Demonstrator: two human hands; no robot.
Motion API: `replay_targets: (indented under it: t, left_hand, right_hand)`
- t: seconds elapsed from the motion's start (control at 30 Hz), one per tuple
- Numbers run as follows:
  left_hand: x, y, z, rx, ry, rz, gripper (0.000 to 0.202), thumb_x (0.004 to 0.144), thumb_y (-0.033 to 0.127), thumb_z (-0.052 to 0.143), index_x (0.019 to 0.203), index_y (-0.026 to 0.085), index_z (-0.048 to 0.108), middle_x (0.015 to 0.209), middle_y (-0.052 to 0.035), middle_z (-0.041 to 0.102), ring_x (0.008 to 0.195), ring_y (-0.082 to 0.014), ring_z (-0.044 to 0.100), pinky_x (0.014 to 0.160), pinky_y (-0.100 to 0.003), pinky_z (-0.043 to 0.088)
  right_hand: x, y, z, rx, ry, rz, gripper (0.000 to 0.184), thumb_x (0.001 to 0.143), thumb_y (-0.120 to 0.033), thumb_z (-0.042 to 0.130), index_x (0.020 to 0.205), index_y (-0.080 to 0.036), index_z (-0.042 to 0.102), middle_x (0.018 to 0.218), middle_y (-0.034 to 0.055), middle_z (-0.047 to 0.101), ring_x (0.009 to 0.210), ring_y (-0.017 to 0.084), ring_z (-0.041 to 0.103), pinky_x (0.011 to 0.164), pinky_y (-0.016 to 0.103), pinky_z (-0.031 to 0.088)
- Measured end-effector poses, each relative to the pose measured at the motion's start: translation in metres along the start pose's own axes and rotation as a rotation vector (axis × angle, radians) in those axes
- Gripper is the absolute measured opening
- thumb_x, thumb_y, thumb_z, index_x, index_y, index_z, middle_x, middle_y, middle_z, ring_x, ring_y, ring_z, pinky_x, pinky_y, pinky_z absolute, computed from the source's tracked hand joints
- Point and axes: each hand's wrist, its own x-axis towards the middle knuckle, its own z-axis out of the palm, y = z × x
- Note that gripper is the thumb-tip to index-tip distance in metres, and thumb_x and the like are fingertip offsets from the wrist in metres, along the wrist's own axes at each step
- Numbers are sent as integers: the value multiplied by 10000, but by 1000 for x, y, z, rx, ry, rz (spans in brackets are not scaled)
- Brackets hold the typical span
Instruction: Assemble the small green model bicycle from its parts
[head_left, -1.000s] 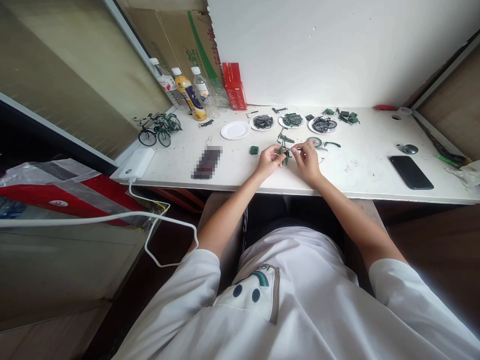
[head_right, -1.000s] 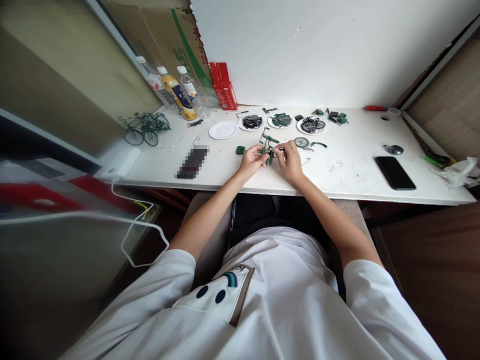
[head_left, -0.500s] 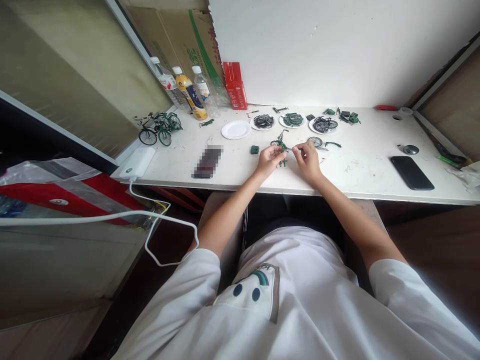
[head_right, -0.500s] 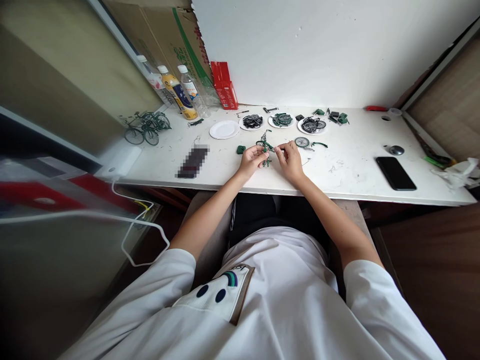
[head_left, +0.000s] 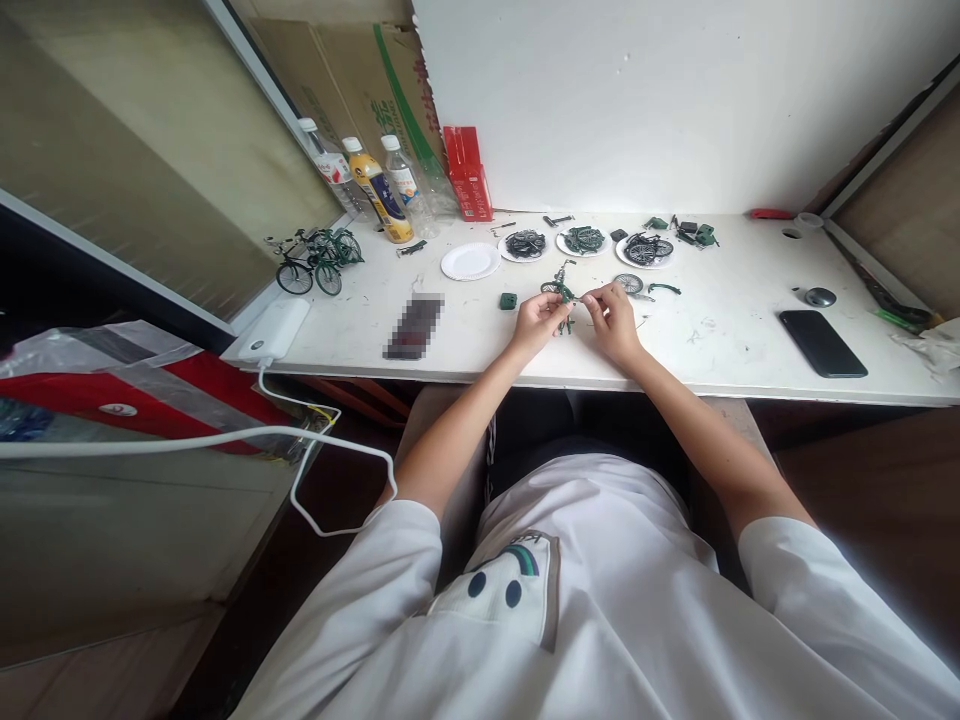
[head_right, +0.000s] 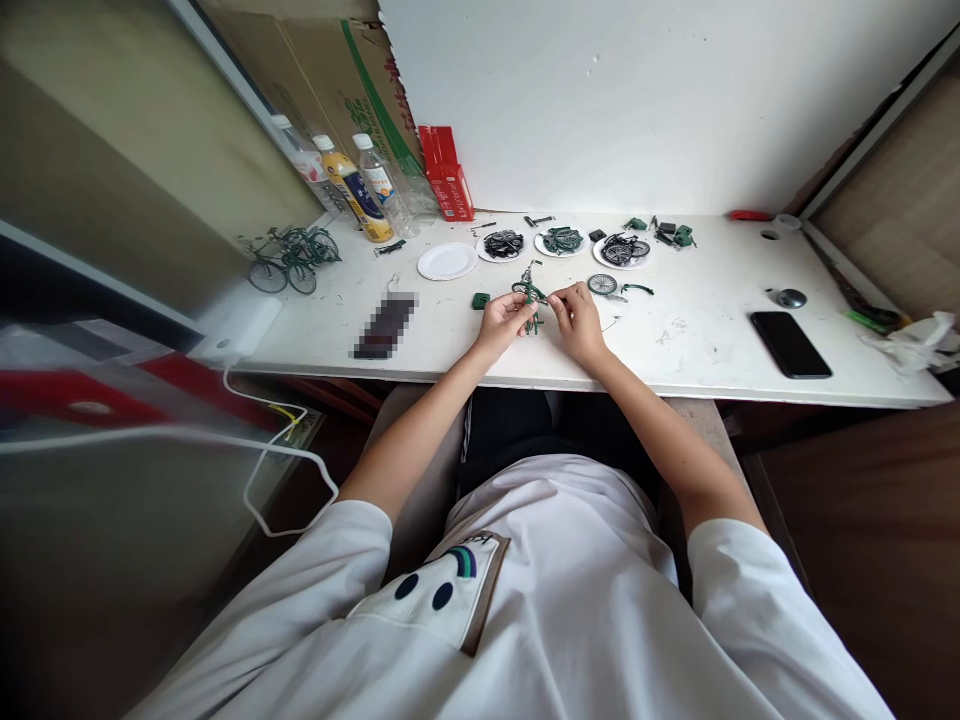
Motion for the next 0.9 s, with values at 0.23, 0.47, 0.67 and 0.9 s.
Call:
replay_targets:
  t: [0.23,0.47,0.67,0.9]
  left_hand:
    - [0,0,0,7,-14,25,514,738,552,984,913,129,749,688,-7,666,543,-80,558,452,-213,394]
    - [1,0,-1,7,-13,15,525,731,570,990,873,145,715,689,1,664,537,-72,559,456,-203,398]
    - [3,-9,-3,-5,-43,36,606,681,650,993,884,152,712,708,-5,668,562,-84,582,455,-205,411]
    - [3,-11,-3,18,-34,26,555,719,604,986,905,156,716,709,-1,674,547,-80,576,463,-208,414]
  right_hand:
    - [1,2,2,4,21,-39,604,1080,-776,433,991,-244,704,951,96,607,916,271,578,833,441,533]
    - [0,1,0,17,1,-49,581,1085,-756,447,1013,-245,712,974,103,613,934,277,583,837,450,555]
    - [0,-3,-1,31,-6,-59,568,1082,-744,474,1034,-247,744,971,108,614,931,278,589,771,435,560]
    - [-1,-4,0,15,-22,-48,576,1077,-752,471,1071,-248,749,1019,116,598,926,273,593,714,410,550]
